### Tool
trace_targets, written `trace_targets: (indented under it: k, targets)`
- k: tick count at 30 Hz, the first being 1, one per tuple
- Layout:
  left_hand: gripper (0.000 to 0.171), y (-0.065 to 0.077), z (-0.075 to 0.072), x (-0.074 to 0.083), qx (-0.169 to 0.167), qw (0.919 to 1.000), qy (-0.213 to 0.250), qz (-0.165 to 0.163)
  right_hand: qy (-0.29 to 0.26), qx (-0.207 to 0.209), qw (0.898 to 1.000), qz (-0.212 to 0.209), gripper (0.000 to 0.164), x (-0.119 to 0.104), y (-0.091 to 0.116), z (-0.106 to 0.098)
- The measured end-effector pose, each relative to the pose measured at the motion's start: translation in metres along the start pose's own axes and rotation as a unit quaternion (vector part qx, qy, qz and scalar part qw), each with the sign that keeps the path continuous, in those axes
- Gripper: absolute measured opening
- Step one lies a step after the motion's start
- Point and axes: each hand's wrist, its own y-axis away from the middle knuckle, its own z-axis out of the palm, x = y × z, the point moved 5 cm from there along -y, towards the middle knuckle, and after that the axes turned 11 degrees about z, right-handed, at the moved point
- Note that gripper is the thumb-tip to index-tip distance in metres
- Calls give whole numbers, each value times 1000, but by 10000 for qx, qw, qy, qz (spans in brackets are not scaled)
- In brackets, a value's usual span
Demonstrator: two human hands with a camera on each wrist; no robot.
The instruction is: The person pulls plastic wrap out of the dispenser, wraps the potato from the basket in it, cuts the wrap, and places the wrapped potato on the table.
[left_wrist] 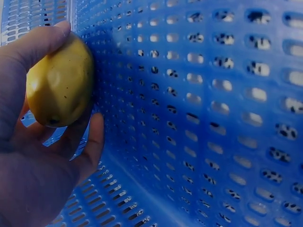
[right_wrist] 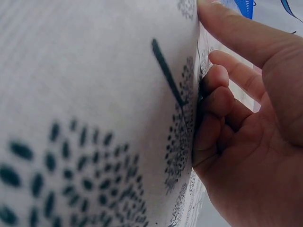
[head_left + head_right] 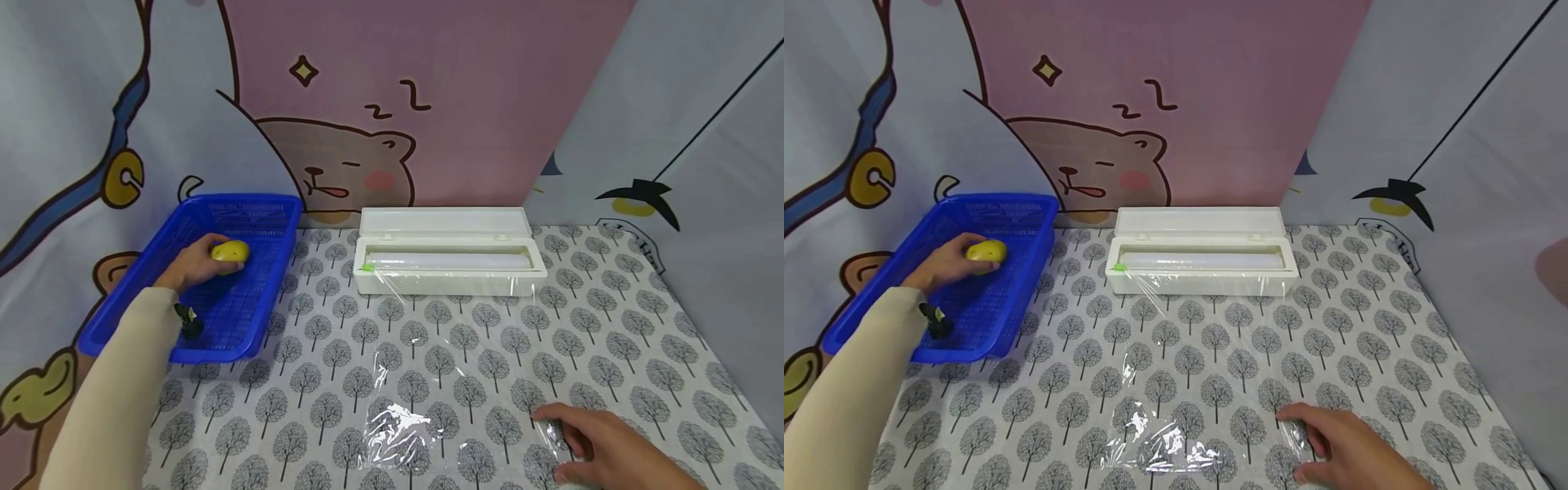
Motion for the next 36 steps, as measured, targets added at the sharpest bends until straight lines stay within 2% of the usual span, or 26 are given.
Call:
trace_targets:
  k: [6, 21, 29, 36]
  targets:
    - [93, -1, -1, 4, -41, 9996, -265, 32, -57, -35, 10000, -12, 63, 0, -1, 0]
    - [91, 0, -2, 7, -100, 9996, -247, 9, -76, -109, 9994, 331, 65, 0, -1, -1]
    - [87, 1, -4, 7, 47, 9998, -175, 115, -58, 4, 10000, 32, 63, -2, -1, 0]
    - [87, 2, -5, 9, 193, 9996, -132, 164, -19, 25, 10000, 51, 64, 0, -1, 1]
